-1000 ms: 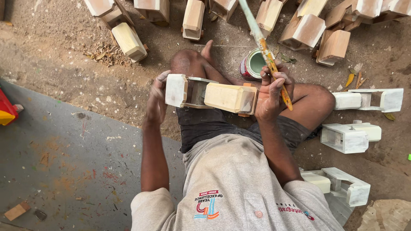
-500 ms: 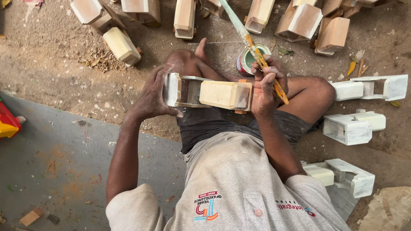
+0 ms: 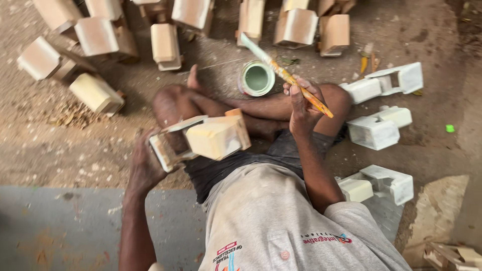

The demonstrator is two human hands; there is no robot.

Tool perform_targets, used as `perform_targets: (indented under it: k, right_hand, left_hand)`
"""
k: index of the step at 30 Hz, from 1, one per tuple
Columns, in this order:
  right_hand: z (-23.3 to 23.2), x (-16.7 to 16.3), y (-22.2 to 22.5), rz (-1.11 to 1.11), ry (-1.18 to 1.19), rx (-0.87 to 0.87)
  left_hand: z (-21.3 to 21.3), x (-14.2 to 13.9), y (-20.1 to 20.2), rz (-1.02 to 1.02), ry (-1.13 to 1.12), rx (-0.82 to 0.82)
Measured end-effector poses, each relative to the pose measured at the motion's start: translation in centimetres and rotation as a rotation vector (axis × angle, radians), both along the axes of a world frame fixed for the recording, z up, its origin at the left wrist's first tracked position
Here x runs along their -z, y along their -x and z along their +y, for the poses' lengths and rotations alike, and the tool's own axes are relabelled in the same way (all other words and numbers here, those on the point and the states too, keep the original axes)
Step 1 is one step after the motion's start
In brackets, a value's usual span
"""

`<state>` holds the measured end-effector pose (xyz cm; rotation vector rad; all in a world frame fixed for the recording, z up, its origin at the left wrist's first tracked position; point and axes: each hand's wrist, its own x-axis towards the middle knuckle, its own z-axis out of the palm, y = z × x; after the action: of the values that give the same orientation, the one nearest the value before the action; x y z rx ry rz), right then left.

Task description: The person sits on the floor and paints small wooden blocks white using a paintbrush. They hold the block in one hand and apply paint to the surfaces, occasionally dipping the brush into a paint can. The person rotates the block to cover different sides.

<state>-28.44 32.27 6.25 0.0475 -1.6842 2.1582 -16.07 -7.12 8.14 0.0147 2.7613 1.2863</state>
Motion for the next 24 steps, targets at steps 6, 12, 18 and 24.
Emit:
perform_targets:
  k: [6, 12, 18, 24]
  right_hand:
    - [3.3, -0.6, -0.4, -0.098, -0.362, 0.004]
    - [3.7, -0.2, 1.3, -0.034, -0.983, -0.092]
    - [2.0, 2.0, 4.8, -0.053, -1.141, -0.295]
    - [1.4, 3.3, 6.7, -0.251, -1.522, -0.471]
  left_hand:
    - [0.4, 1.9, -1.0, 0.032, 0.068, -0.028]
    - [0.6, 2.7, -1.4, -0.05, 0.003, -0.068]
    - [1.1, 2.5, -1.2, 0.003, 0.042, -0.054]
    - [1.2, 2.7, -1.1, -0.009, 0.062, -0.053]
